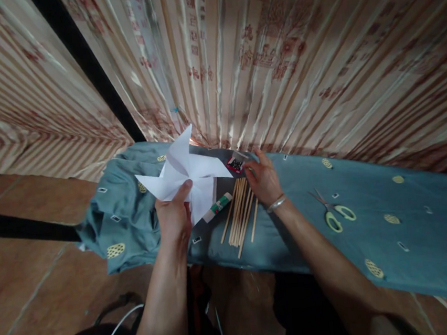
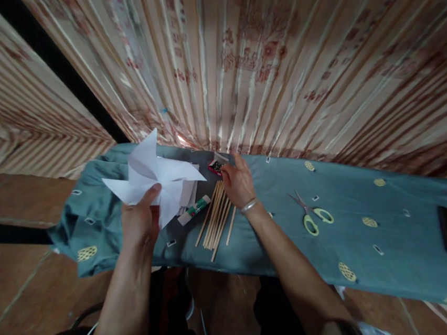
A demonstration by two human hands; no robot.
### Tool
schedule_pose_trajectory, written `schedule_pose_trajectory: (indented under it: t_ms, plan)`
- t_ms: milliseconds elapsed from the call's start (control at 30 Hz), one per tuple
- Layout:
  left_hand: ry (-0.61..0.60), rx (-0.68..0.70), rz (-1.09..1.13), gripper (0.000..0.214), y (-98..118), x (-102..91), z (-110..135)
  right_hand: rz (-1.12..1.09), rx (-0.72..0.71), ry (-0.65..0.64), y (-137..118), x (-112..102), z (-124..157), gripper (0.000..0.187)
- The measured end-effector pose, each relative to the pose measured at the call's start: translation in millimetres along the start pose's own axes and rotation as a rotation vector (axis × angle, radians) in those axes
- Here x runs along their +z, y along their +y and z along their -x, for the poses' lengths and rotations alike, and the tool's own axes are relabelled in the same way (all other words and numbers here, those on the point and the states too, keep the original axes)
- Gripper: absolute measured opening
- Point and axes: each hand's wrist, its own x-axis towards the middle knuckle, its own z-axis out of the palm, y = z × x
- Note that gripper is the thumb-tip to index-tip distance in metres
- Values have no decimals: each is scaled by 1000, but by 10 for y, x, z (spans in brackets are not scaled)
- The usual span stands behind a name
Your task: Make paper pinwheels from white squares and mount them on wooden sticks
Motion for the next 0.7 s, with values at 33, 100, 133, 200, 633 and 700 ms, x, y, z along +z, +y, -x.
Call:
schedule_pose_trajectory:
  t_ms: [33,100,133,200,633,700]
  plan:
    - [-5,-3,-8,42,3,-8,-2,23,-4,-25,22,52,-106,26]
    - [-8,-10,-16,44,2,-23,-10,67,6,-70,61,152,-273,24]
    - [-6,-14,-13,44,-2,-31,-16,89,25,-88,78,198,-334,23]
    - [-3,-12,-6,45,-18,-43,-30,124,70,-126,107,278,-415,20]
    - [-52,-26,-17,41,-64,-62,-21,214,113,-246,152,421,-574,13]
    - [-51,-25,-5,40,-78,-65,-21,203,95,-230,165,425,-559,14]
